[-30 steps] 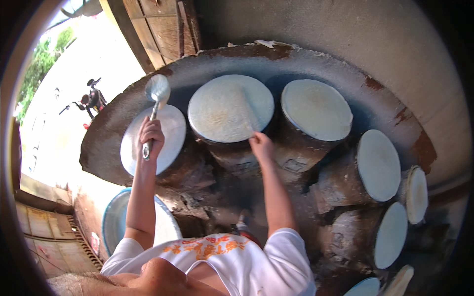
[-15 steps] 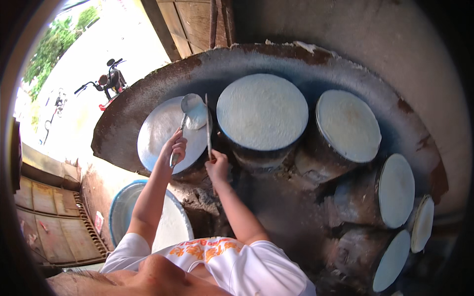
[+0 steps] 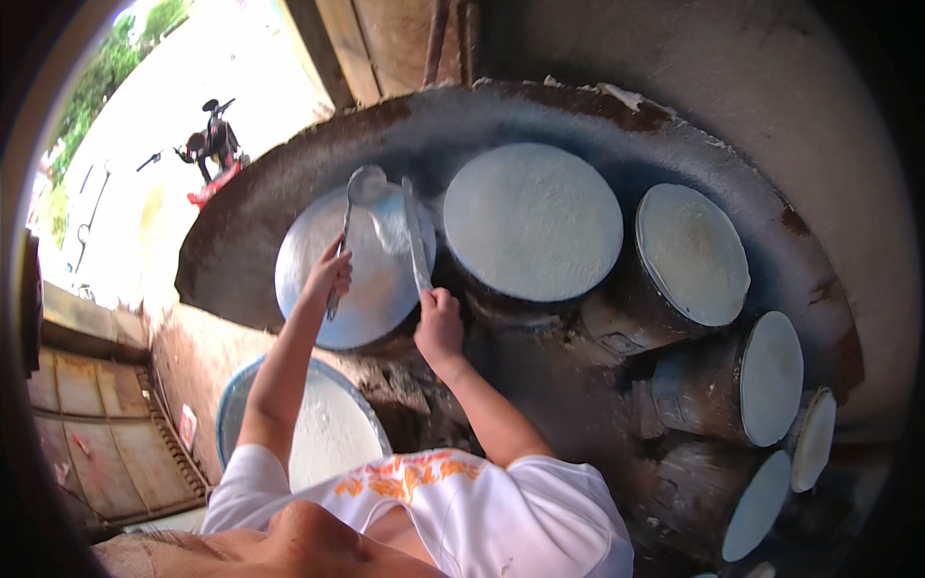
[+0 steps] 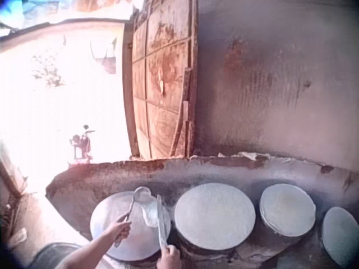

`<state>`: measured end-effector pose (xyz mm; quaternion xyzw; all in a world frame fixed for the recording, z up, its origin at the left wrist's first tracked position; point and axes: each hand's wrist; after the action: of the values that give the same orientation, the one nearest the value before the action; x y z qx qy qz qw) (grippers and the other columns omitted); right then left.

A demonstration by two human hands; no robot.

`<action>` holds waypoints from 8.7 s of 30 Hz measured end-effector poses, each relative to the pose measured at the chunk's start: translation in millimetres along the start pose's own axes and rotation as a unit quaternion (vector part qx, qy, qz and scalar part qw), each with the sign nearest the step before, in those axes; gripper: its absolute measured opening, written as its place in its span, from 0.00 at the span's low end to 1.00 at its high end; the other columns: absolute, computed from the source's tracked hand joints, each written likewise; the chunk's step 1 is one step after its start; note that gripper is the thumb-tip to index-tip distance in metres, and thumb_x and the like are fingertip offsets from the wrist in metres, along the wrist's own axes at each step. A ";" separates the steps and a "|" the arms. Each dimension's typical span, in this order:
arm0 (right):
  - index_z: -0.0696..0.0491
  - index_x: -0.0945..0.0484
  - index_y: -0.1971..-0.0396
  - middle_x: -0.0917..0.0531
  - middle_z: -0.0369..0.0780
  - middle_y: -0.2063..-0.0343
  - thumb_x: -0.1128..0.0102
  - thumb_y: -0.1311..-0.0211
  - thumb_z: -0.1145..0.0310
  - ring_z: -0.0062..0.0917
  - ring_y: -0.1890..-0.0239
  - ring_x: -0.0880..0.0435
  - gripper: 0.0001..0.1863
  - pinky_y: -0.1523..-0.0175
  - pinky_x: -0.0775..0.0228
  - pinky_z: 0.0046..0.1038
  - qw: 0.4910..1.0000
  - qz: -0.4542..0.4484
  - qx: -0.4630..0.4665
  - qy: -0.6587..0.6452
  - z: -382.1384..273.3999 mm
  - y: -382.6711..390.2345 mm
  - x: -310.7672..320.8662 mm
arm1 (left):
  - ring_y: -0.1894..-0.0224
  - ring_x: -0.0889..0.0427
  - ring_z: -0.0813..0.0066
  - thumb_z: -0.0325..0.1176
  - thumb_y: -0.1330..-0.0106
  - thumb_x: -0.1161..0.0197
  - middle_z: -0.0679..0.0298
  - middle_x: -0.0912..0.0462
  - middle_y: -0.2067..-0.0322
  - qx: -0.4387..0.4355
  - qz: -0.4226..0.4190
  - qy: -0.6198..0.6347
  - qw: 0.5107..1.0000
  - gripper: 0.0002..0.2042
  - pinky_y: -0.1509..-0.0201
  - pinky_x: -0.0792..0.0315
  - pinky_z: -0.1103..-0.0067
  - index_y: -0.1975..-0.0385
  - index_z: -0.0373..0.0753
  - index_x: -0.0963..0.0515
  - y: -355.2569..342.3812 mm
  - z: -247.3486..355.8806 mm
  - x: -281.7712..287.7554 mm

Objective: The person spreads liquid batter onto multiple heated circular plates using a ladle and a thin stick, peels off the cooked thin sheets by hand, and stacks them on top of each other.

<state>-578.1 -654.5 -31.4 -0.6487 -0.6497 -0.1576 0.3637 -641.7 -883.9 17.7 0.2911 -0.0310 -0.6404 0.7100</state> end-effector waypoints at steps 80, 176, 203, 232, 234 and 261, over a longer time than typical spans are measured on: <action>0.49 0.19 0.71 0.19 0.35 0.65 0.42 0.58 0.77 0.33 0.58 0.23 0.11 0.50 0.32 0.31 0.849 -0.386 0.312 -0.179 6.9 -261.4 -82.2 | 0.89 0.46 0.89 0.32 0.26 0.60 0.71 0.45 0.82 -0.335 0.074 0.415 0.843 0.19 0.92 0.47 0.91 0.37 0.59 0.40 160.3 -0.5 -12.7; 0.46 0.30 0.43 0.24 0.34 0.87 0.51 0.34 0.70 0.12 0.92 0.35 0.19 0.87 0.41 0.18 0.836 -0.370 -0.213 -0.343 64.5 24.2 86.6 | 0.90 0.44 0.89 0.25 0.31 0.51 0.74 0.39 0.88 -0.293 0.175 -0.065 0.938 0.30 0.89 0.46 0.86 0.31 0.47 0.53 182.2 -10.4 -144.2; 0.41 0.26 0.48 0.22 0.49 0.79 0.52 0.36 0.63 0.47 0.74 0.21 0.17 0.70 0.29 0.45 0.989 -0.111 0.053 0.079 33.8 -67.2 54.8 | 0.89 0.43 0.87 0.41 0.28 0.53 0.75 0.43 0.88 0.110 -0.124 0.569 0.805 0.18 0.85 0.41 0.86 0.83 0.44 0.41 136.3 62.2 -81.3; 0.58 0.25 0.50 0.21 0.46 0.51 0.43 0.46 0.74 0.31 0.48 0.22 0.20 0.44 0.32 0.29 0.950 -0.238 0.037 -0.200 33.3 11.5 45.8 | 0.89 0.37 0.82 0.40 0.27 0.60 0.71 0.38 0.85 -0.187 -0.275 0.712 0.619 0.17 0.88 0.37 0.84 0.79 0.42 0.39 274.0 -43.8 -82.8; 0.57 0.25 0.50 0.21 0.47 0.52 0.43 0.46 0.74 0.33 0.49 0.22 0.20 0.44 0.32 0.30 0.960 -0.226 -0.008 -0.163 31.3 25.9 63.0 | 0.91 0.37 0.82 0.41 0.27 0.57 0.71 0.38 0.88 -0.203 -0.173 0.685 0.678 0.17 0.87 0.35 0.85 0.81 0.43 0.39 301.8 -61.9 -54.1; 0.57 0.29 0.77 0.24 0.46 0.72 0.36 0.56 0.68 0.41 0.64 0.22 0.11 0.61 0.30 0.40 0.945 0.152 -0.204 0.206 533.8 -167.5 528.6 | 0.49 0.27 0.54 0.31 0.44 0.41 0.53 0.27 0.50 -0.403 0.079 -0.626 0.663 0.29 0.46 0.32 0.67 0.40 0.41 0.37 -190.2 -142.6 -564.7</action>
<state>-825.5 73.4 5.1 -0.7535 -0.4079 -0.3600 0.3691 -852.2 -308.9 -0.9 -0.4962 -0.2303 -0.5631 0.6195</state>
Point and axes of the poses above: each hand's wrist, its own y-axis away from the middle knuckle, its own x-axis out of the back of the hand, z = x × y
